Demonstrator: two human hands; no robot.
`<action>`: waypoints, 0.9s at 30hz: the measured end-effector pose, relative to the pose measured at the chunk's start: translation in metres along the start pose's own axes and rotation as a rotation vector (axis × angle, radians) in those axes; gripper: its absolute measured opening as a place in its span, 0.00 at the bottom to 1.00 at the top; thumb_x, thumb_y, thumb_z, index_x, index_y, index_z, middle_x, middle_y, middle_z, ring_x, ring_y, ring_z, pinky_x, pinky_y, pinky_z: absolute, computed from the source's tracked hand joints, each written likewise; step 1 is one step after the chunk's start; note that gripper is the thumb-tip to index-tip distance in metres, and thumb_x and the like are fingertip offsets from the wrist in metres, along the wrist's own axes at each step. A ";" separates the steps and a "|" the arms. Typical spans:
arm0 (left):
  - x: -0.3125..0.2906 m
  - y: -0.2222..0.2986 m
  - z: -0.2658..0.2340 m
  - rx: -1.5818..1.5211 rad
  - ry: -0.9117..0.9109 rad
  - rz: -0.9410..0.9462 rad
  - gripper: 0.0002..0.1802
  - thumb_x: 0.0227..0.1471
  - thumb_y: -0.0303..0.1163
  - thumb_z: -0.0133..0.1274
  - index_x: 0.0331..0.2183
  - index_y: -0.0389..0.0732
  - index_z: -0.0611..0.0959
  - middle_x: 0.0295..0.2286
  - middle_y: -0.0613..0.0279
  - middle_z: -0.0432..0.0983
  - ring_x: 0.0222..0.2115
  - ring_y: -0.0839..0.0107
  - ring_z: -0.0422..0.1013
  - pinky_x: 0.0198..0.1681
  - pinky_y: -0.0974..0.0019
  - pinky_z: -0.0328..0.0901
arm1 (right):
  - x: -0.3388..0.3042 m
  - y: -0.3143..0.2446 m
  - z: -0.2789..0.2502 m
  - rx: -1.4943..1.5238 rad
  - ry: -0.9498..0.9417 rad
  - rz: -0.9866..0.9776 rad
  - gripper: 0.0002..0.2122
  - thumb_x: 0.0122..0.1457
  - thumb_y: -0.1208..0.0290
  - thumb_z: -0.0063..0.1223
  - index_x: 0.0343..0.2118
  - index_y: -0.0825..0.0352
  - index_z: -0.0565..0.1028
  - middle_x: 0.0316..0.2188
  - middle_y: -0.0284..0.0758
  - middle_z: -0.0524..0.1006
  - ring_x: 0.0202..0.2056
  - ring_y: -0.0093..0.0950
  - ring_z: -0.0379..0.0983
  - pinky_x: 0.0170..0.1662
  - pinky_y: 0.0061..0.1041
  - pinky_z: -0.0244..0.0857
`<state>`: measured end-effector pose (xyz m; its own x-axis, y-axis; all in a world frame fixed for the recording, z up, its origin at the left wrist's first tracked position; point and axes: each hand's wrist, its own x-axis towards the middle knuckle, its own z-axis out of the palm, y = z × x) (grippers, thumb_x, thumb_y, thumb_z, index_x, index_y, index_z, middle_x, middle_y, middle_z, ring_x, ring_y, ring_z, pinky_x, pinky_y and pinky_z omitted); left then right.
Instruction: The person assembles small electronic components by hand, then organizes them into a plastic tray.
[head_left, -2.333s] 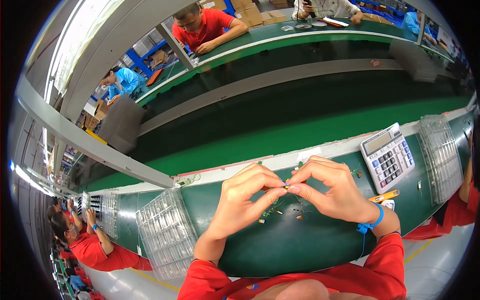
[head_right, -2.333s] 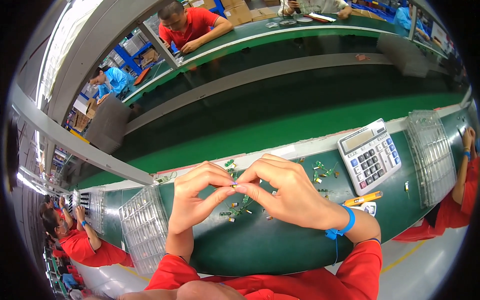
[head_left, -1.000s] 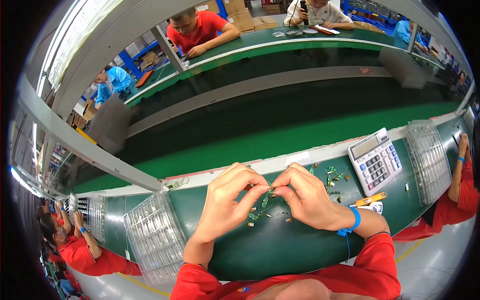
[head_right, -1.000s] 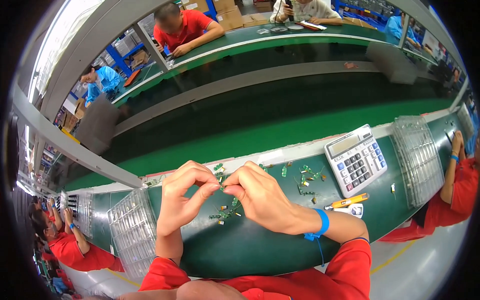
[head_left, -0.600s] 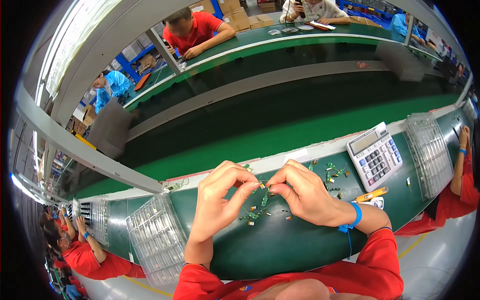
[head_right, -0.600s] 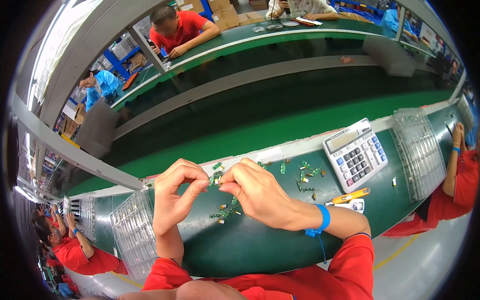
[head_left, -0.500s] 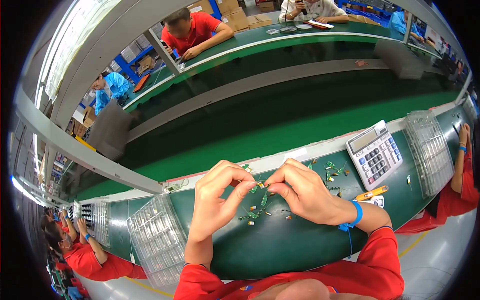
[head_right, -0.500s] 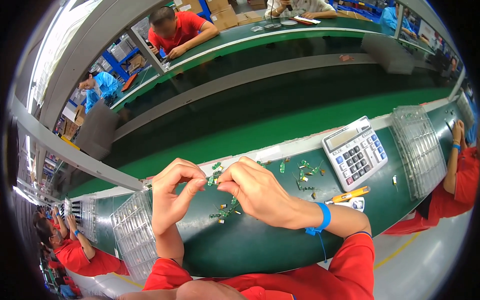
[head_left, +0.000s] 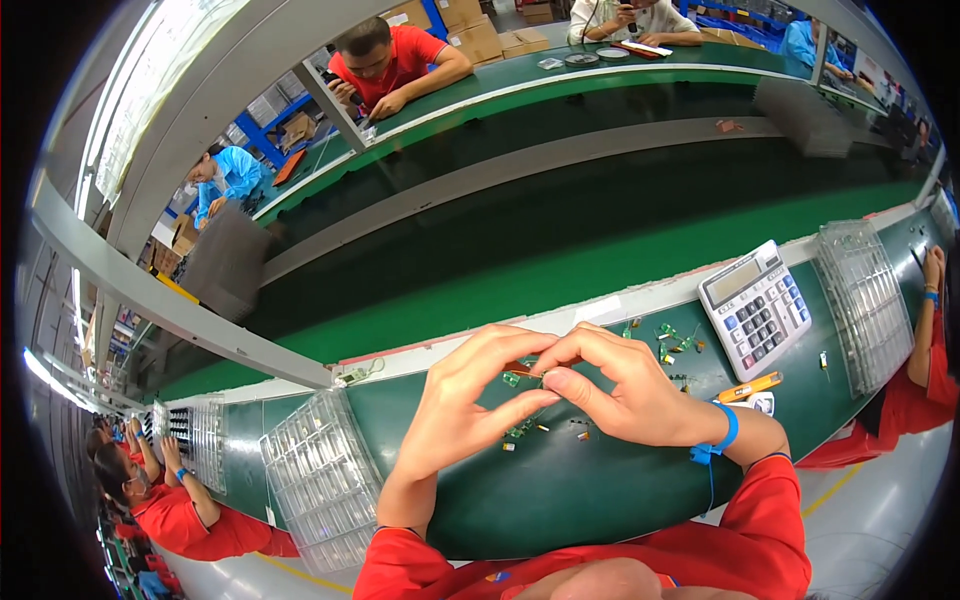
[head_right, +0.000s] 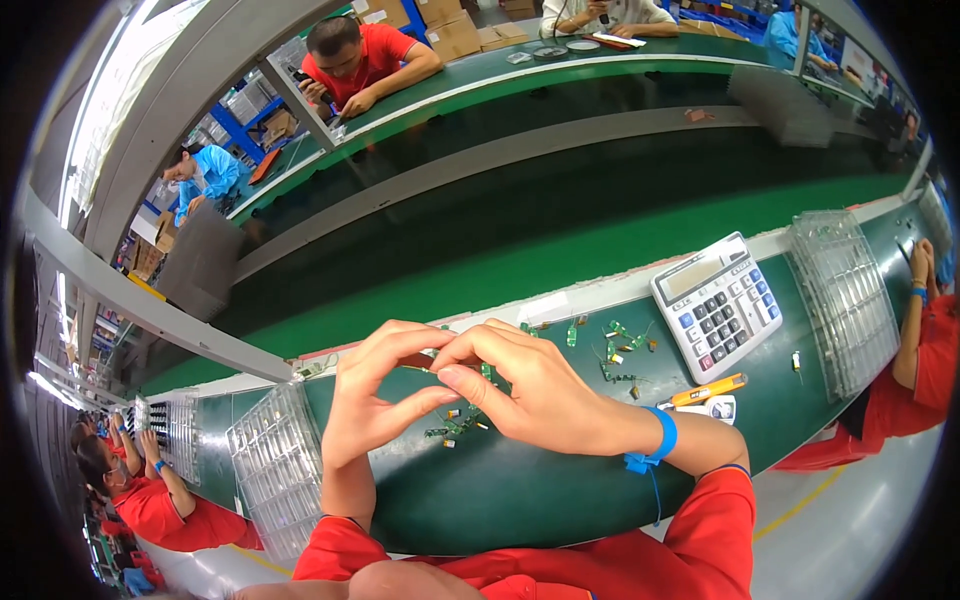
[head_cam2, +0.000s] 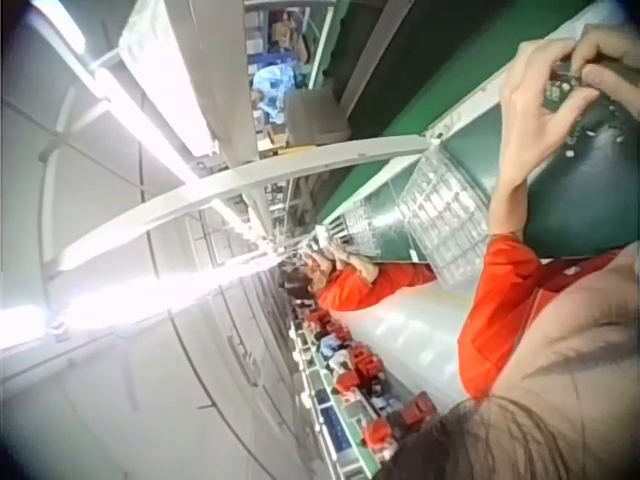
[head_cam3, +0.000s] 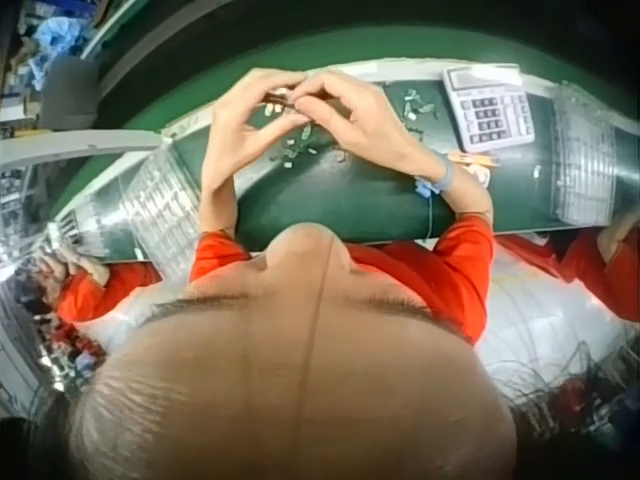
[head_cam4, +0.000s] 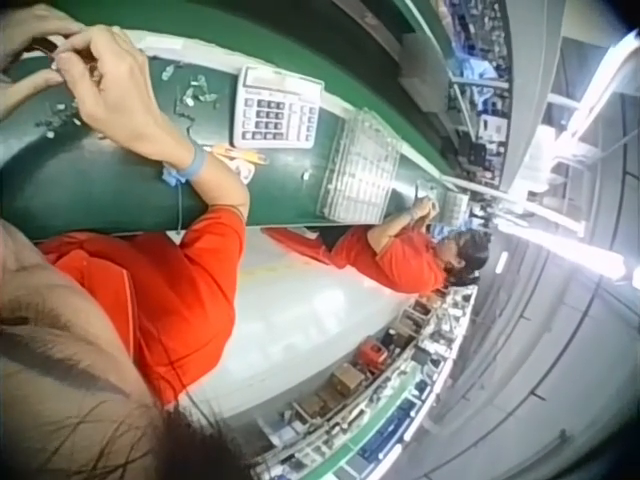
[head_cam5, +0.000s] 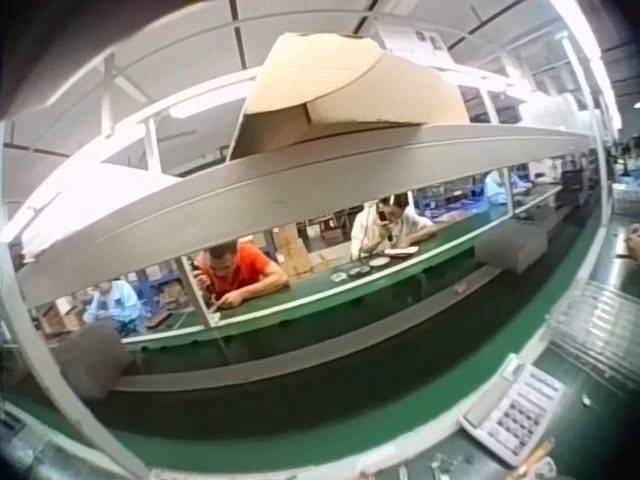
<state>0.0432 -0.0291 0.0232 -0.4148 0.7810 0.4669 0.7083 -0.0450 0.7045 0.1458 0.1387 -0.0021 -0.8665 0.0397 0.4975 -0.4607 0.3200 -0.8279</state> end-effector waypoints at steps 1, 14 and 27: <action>-0.001 0.001 0.000 -0.002 0.002 0.016 0.24 0.38 0.23 0.67 0.41 0.34 0.81 0.36 0.53 0.78 0.37 0.64 0.76 0.39 0.66 0.73 | 0.000 -0.001 -0.001 0.053 -0.020 0.025 0.05 0.60 0.76 0.52 0.37 0.71 0.75 0.31 0.37 0.77 0.34 0.29 0.73 0.38 0.25 0.67; -0.009 0.006 -0.002 0.044 0.058 0.120 0.15 0.36 0.20 0.66 0.32 0.37 0.84 0.33 0.58 0.76 0.36 0.64 0.75 0.39 0.65 0.72 | -0.005 -0.002 -0.004 0.432 -0.152 0.305 0.08 0.60 0.72 0.56 0.39 0.71 0.75 0.35 0.33 0.77 0.39 0.21 0.74 0.44 0.22 0.69; -0.006 0.006 -0.002 -0.019 -0.014 0.340 0.15 0.34 0.23 0.68 0.29 0.36 0.82 0.31 0.60 0.76 0.35 0.60 0.75 0.37 0.62 0.71 | 0.004 -0.003 -0.013 0.756 -0.375 0.609 0.11 0.50 0.78 0.66 0.30 0.67 0.72 0.37 0.31 0.74 0.42 0.21 0.73 0.51 0.22 0.67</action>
<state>0.0494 -0.0353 0.0255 -0.1488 0.7280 0.6692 0.7939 -0.3155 0.5197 0.1465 0.1497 0.0057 -0.9372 -0.3426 -0.0648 0.1872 -0.3377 -0.9224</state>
